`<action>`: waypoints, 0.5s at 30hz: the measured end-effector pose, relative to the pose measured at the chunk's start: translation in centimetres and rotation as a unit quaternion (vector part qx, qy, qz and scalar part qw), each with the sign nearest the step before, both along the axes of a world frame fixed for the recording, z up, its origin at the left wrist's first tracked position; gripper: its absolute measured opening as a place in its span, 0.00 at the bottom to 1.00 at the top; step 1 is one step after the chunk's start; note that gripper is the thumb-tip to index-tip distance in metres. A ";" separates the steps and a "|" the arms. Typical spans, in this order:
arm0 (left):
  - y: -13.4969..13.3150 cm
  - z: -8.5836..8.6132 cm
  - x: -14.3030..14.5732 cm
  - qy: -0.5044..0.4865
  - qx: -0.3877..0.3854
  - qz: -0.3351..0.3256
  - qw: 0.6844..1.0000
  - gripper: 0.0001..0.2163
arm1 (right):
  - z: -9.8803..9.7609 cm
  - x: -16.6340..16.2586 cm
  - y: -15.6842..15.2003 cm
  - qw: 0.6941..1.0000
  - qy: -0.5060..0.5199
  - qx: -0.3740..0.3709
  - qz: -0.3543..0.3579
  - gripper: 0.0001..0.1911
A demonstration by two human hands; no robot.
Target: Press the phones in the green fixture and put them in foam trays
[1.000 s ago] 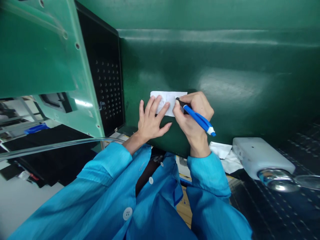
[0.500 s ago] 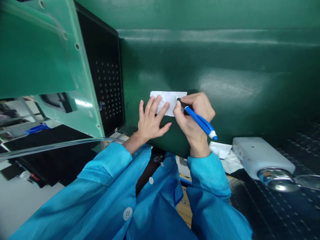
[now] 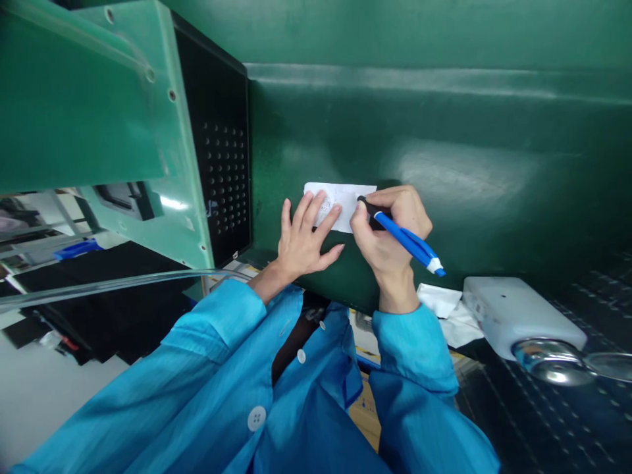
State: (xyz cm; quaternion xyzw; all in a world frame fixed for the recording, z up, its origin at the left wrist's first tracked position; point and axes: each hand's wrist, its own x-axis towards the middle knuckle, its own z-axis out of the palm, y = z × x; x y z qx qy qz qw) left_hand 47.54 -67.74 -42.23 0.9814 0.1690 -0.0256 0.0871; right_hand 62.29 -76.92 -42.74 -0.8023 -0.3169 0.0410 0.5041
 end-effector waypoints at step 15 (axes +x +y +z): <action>-0.1 -0.1 -0.2 0.014 -0.016 -0.001 1.000 0.32 | 0.0 0.0 0.2 1.000 -0.010 0.015 -0.001 0.03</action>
